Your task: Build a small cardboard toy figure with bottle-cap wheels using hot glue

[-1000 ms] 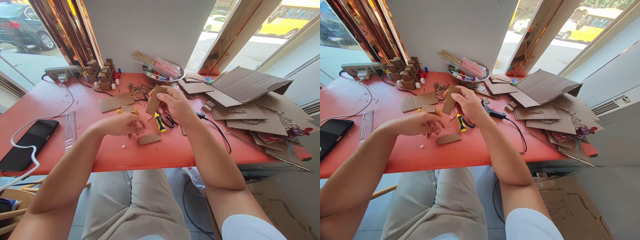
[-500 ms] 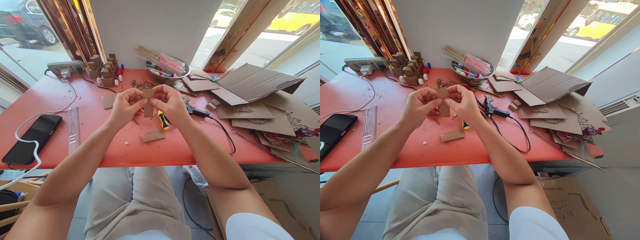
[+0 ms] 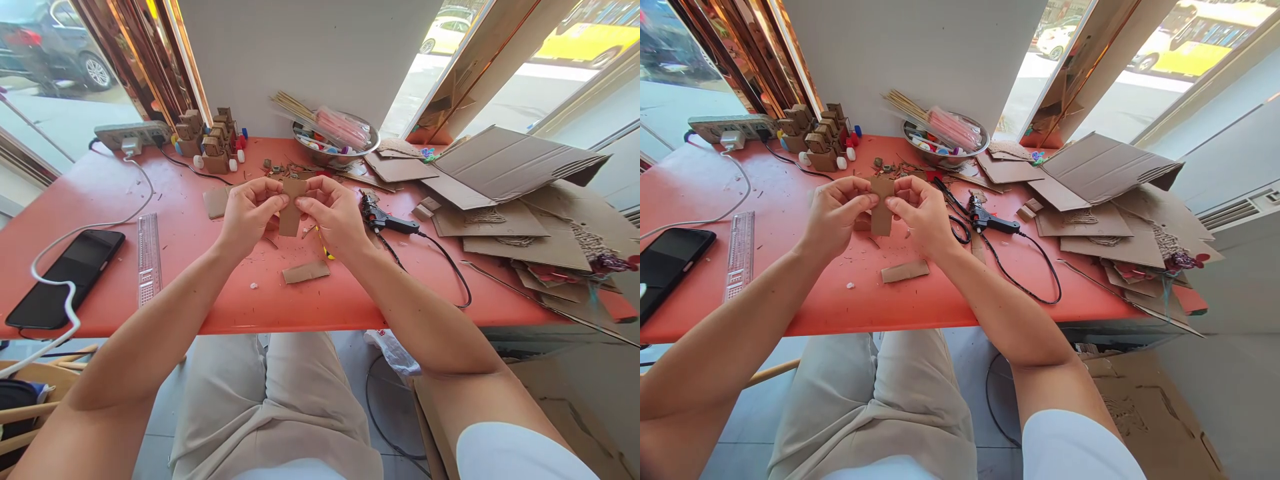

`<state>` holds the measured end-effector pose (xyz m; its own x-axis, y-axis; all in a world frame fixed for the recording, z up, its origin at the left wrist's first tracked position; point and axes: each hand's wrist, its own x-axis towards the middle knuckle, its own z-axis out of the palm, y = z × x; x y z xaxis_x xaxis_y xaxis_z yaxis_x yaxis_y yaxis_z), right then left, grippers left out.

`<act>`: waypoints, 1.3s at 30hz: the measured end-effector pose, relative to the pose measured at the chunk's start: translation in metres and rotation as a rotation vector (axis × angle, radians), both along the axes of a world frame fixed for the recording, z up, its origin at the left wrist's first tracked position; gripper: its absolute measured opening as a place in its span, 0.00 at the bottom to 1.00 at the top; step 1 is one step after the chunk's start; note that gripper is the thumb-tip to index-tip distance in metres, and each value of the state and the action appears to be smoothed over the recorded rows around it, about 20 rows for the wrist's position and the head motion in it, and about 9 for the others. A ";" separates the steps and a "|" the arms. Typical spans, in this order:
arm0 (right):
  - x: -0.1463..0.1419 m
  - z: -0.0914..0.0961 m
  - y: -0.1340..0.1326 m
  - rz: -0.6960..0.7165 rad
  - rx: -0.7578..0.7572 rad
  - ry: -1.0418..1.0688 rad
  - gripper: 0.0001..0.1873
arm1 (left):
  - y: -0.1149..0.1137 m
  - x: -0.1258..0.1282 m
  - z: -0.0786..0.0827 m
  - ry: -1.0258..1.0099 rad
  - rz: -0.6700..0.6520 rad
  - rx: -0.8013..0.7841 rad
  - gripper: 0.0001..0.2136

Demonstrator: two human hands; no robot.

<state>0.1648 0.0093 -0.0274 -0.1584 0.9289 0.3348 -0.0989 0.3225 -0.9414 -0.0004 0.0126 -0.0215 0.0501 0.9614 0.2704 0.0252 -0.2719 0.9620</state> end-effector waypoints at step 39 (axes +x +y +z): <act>-0.008 -0.002 -0.005 -0.084 0.023 0.032 0.07 | -0.003 -0.001 0.005 -0.100 -0.072 -0.109 0.09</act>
